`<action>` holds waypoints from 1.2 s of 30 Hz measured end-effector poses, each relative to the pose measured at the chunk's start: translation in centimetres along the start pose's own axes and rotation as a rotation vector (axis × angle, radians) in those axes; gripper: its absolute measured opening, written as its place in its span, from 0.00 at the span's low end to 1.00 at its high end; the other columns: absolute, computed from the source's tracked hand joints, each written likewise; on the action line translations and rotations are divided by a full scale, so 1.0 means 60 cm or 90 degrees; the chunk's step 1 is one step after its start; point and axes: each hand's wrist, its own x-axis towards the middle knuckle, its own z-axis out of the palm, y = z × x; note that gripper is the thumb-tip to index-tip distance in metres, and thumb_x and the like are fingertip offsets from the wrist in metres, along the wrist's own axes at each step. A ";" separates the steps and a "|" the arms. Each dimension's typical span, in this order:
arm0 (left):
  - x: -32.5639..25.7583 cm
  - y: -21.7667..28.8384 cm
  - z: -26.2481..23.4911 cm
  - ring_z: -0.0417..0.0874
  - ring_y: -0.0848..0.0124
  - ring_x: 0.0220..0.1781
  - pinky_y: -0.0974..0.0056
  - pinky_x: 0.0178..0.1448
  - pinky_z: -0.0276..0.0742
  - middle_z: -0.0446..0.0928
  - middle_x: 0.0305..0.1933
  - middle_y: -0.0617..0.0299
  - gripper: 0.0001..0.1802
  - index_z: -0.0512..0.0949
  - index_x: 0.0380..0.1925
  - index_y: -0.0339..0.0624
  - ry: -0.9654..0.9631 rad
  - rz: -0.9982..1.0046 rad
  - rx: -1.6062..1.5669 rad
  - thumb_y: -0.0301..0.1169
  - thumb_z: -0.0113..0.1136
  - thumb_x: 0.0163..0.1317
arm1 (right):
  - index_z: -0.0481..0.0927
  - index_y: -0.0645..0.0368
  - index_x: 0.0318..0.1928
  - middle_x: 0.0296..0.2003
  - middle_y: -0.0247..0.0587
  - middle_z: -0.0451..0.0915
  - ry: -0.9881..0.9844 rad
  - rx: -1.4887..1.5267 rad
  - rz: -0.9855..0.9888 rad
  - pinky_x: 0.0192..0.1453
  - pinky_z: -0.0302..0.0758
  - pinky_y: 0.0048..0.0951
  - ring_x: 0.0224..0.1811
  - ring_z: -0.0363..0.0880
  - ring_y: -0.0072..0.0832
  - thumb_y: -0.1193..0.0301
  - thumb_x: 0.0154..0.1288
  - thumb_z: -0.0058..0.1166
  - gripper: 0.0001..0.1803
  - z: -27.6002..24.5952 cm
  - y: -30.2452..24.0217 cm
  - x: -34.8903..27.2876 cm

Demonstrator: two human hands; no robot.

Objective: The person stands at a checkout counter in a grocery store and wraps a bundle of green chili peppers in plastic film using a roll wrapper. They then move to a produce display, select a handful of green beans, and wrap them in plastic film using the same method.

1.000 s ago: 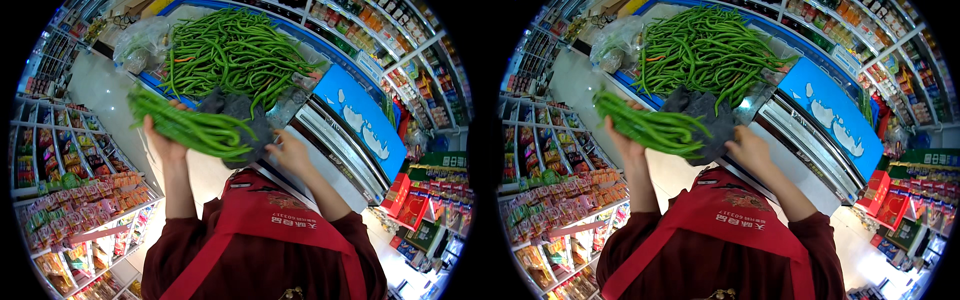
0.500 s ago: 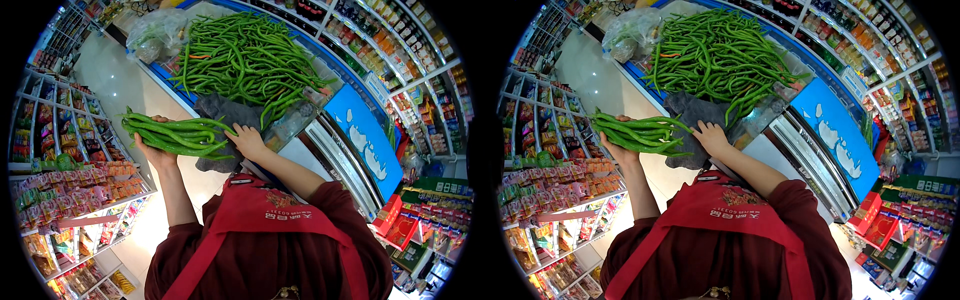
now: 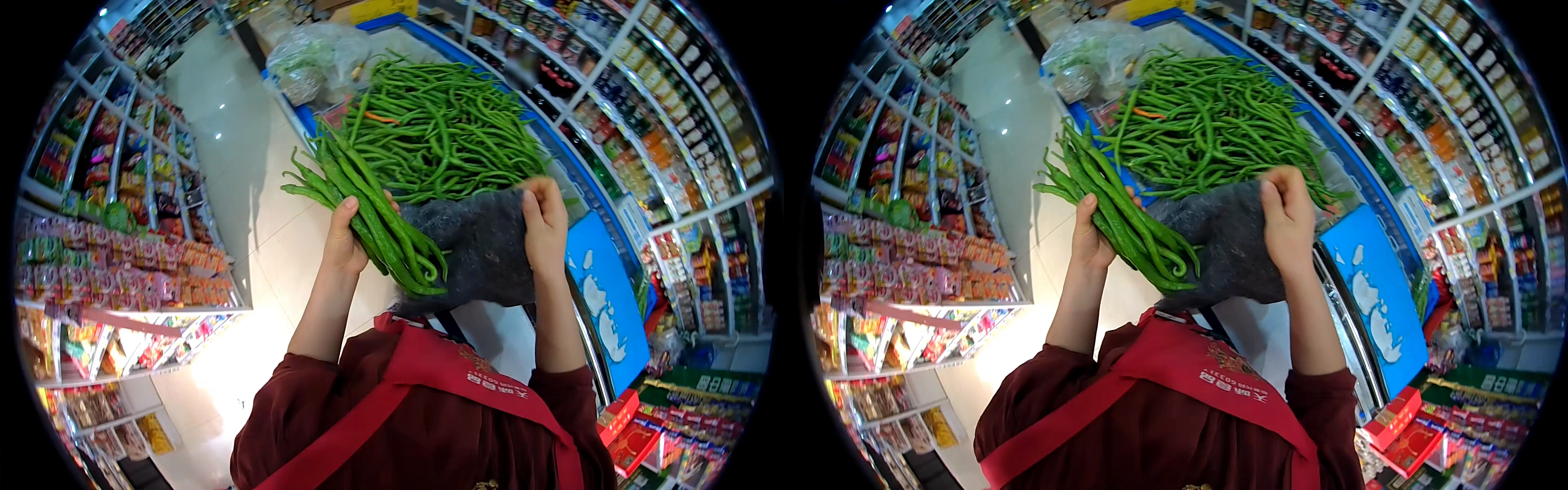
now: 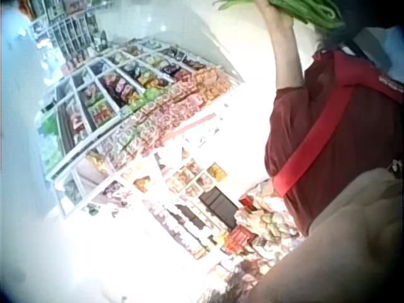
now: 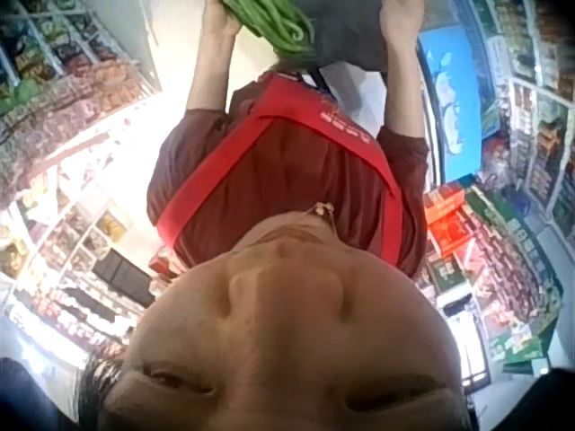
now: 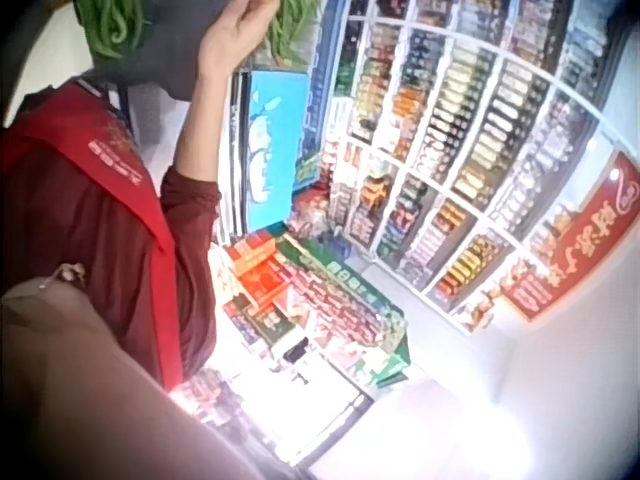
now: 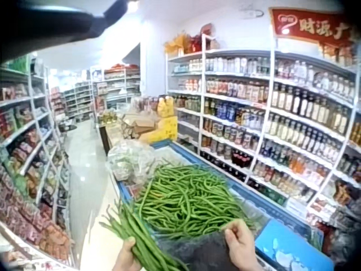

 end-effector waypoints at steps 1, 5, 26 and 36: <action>0.008 -0.012 0.016 0.79 0.62 0.41 0.60 0.48 0.76 0.78 0.38 0.51 0.29 0.73 0.43 0.31 -0.017 -0.038 -0.034 0.48 0.56 0.54 | 0.70 0.62 0.35 0.29 0.33 0.71 0.011 0.011 -0.054 0.39 0.67 0.21 0.31 0.67 0.19 0.76 0.63 0.46 0.02 0.008 -0.032 0.013; 0.019 -0.071 0.040 0.77 0.63 0.50 0.58 0.55 0.74 0.74 0.50 0.55 0.29 0.68 0.52 0.37 0.003 -0.049 0.032 0.45 0.56 0.57 | 0.72 0.62 0.37 0.31 0.31 0.73 -0.050 0.054 -0.119 0.41 0.69 0.18 0.34 0.70 0.16 0.77 0.62 0.49 0.03 0.088 -0.107 0.036; 0.010 -0.128 0.051 0.74 0.66 0.52 0.60 0.55 0.73 0.72 0.50 0.57 0.34 0.68 0.51 0.41 0.012 -0.200 -0.161 0.58 0.52 0.57 | 0.80 0.58 0.41 0.36 0.42 0.71 -0.117 -0.329 -0.236 0.40 0.71 0.33 0.38 0.71 0.37 0.77 0.50 0.57 0.14 0.123 -0.028 -0.055; 0.030 -0.100 0.041 0.78 0.63 0.40 0.59 0.47 0.75 0.77 0.38 0.56 0.24 0.73 0.40 0.41 0.125 -0.125 -0.087 0.52 0.54 0.58 | 0.81 0.58 0.38 0.36 0.44 0.71 -0.200 -0.297 -0.268 0.41 0.72 0.33 0.39 0.72 0.39 0.80 0.44 0.58 0.16 0.109 -0.003 -0.109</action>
